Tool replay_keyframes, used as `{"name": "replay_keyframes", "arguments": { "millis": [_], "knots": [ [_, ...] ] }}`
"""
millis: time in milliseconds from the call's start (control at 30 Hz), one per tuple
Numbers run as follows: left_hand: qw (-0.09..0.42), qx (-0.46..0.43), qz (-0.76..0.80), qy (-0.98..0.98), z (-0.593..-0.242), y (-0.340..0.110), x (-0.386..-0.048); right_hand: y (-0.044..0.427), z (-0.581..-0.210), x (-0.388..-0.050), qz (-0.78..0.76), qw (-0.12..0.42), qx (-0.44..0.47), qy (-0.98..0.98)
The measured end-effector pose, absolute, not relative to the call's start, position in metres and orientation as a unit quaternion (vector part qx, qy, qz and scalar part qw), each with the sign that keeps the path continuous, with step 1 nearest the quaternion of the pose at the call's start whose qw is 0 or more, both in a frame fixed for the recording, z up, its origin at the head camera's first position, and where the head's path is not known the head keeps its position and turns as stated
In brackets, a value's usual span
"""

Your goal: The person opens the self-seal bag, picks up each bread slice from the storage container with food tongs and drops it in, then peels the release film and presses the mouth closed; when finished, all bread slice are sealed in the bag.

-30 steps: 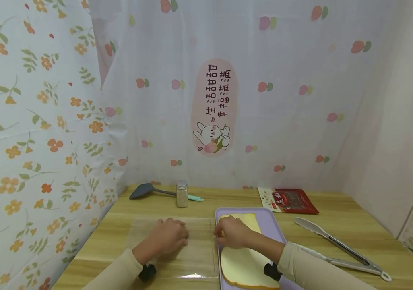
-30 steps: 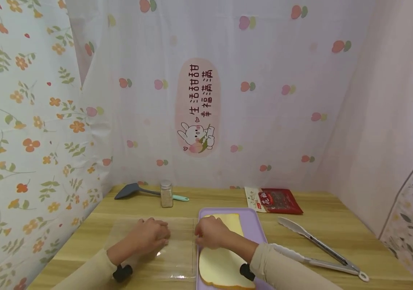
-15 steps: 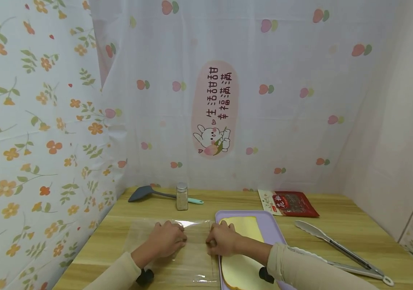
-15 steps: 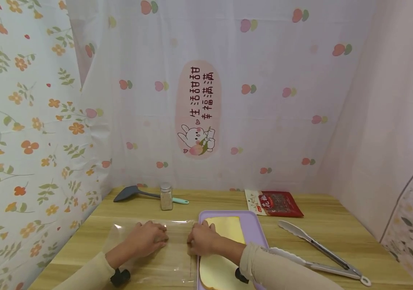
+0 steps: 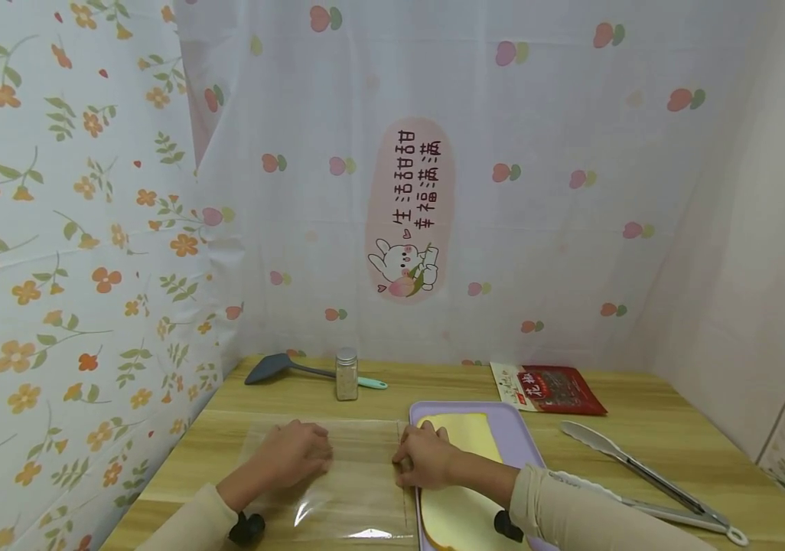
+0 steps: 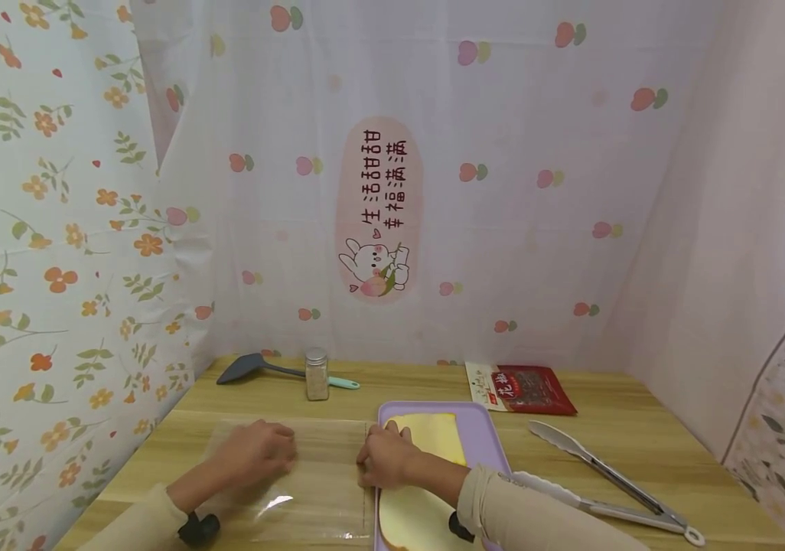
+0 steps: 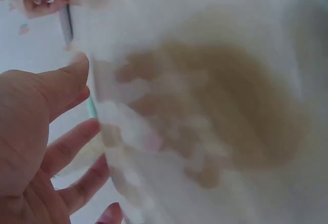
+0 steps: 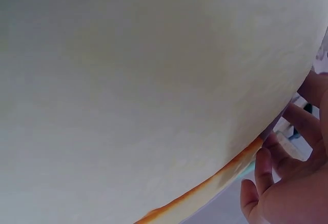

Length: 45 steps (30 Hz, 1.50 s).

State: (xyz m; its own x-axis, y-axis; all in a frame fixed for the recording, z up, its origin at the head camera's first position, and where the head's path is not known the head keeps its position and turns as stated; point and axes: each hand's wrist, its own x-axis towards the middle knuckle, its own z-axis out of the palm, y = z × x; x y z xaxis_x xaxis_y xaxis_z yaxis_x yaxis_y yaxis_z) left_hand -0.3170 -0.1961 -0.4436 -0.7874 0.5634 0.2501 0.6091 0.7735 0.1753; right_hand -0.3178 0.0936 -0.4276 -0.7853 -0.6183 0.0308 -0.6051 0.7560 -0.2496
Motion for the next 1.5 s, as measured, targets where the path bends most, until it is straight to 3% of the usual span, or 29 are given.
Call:
{"name": "replay_keyframes", "arguments": {
  "millis": [300,600,833,1233,1500],
  "knots": [
    [0.074,-0.322,-0.123,-0.936,-0.449,-0.214,-0.315,0.094,-0.426,-0.318,-0.118,0.031,-0.324,0.938],
    [0.101,-0.307,-0.154,-0.934,-0.453,-0.214,-0.312,0.092,-0.425,-0.314,-0.112,0.028,-0.316,0.942],
    [0.090,-0.294,-0.257,-0.916,-0.451,-0.220,-0.313,0.092,-0.427,-0.318,-0.098,0.026,-0.333,0.937],
    [0.109,-0.303,-0.312,-0.894,-0.448,-0.223,-0.311,0.082,-0.428,-0.322,-0.053,0.010,-0.421,0.906],
    [0.158,-0.315,-0.328,-0.876,-0.447,-0.223,-0.307,0.076,-0.428,-0.316,0.009,0.014,-0.382,0.924]
  ]
}}
